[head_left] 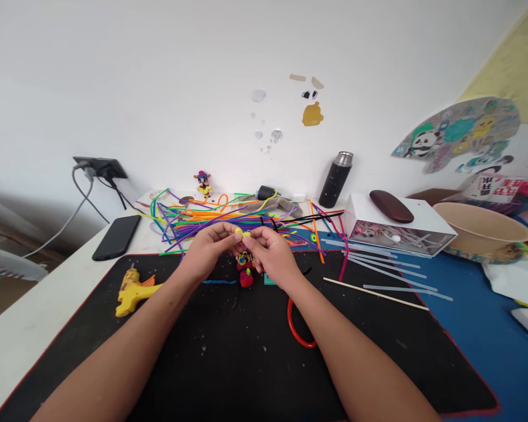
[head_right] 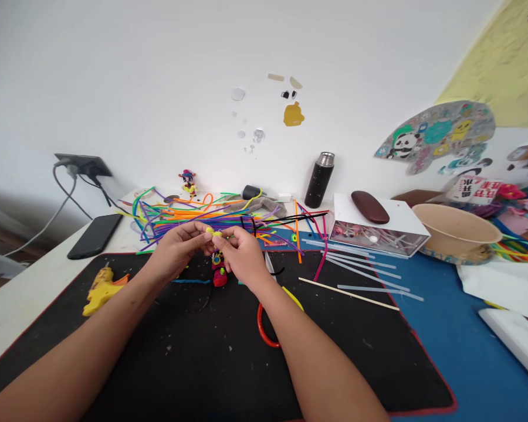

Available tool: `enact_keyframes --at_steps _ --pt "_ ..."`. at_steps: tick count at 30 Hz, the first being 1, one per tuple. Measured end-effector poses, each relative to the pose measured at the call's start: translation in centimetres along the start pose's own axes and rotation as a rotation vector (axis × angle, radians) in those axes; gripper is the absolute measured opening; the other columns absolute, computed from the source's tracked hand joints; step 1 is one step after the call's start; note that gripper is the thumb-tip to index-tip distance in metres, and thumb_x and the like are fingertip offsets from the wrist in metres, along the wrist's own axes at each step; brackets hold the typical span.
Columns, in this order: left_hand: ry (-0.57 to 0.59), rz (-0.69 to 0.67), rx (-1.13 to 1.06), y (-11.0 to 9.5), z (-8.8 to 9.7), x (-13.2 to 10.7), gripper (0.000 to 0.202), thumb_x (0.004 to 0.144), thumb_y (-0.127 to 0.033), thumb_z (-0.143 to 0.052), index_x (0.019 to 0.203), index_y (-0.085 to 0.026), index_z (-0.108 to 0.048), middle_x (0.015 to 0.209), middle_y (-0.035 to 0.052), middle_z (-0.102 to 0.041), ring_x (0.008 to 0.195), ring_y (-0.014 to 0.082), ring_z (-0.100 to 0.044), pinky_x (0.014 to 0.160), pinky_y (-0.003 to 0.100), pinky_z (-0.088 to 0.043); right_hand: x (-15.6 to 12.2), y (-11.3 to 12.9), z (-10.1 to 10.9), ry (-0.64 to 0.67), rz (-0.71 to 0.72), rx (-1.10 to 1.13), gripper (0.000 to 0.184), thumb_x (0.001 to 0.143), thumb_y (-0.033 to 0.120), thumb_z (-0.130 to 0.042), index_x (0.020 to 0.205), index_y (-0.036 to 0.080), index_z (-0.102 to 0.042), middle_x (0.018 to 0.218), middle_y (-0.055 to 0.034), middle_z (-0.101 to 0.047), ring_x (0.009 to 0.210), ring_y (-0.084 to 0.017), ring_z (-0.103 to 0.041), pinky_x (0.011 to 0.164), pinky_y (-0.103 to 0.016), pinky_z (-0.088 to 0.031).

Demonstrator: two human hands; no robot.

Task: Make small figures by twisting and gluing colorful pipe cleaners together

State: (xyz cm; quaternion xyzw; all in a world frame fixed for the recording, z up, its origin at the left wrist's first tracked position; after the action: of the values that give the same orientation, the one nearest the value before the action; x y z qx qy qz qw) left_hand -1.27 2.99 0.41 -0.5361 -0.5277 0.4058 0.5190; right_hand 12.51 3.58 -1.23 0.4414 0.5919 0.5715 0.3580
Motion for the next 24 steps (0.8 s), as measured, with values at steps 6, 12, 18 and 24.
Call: enact_keyframes --at_steps 6,12,18,24 --pt "-0.028 0.011 -0.022 0.03 0.30 -0.05 0.034 0.074 -0.042 -0.090 0.087 -0.016 -0.072 0.071 0.0020 -0.072 0.064 0.0156 -0.067 0.064 0.027 -0.054 -0.27 0.17 -0.26 0.016 -0.068 0.098 0.040 0.085 0.058 -0.071 0.096 0.021 -0.061 0.050 0.0100 -0.052 0.036 -0.008 -0.042 0.038 -0.021 -0.028" --pt "0.018 -0.007 0.011 0.25 0.09 0.01 0.031 0.079 -0.040 -0.088 0.089 -0.016 -0.072 0.073 0.0021 -0.072 0.067 0.0158 -0.067 0.066 0.027 -0.054 -0.07 -0.15 -0.02 0.001 -0.076 0.124 0.041 0.082 0.057 -0.075 0.093 0.020 -0.061 0.048 0.0105 -0.050 0.036 -0.008 -0.042 0.038 -0.021 -0.025" --pt "0.010 0.002 0.008 0.26 0.20 -0.09 0.031 0.079 -0.040 -0.088 0.089 -0.016 -0.070 0.073 0.0021 -0.072 0.067 0.0154 -0.067 0.066 0.027 -0.054 -0.16 -0.30 0.02 0.001 -0.090 0.143 0.040 0.082 0.056 -0.076 0.093 0.021 -0.061 0.049 0.0107 -0.050 0.037 -0.008 -0.043 0.038 -0.021 -0.024" --pt "0.009 0.004 -0.010 -0.13 -0.12 -0.16 0.033 0.077 -0.040 -0.089 0.086 -0.016 -0.069 0.071 0.0014 -0.071 0.065 0.0148 -0.065 0.064 0.026 -0.053 -0.25 -0.24 0.07 -0.003 -0.090 0.148 0.039 0.085 0.058 -0.072 0.094 0.022 -0.062 0.051 0.0097 -0.051 0.037 -0.008 -0.044 0.038 -0.021 -0.027"
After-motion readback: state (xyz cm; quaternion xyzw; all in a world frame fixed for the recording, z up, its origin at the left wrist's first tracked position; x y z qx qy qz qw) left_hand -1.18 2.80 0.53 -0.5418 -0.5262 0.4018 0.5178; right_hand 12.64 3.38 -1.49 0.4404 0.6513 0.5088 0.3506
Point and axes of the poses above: each hand's wrist, its own x-axis towards the middle knuckle, its own z-axis out of the back of the hand, y = z × x, the point moved 8 cm from there along x, towards the middle knuckle
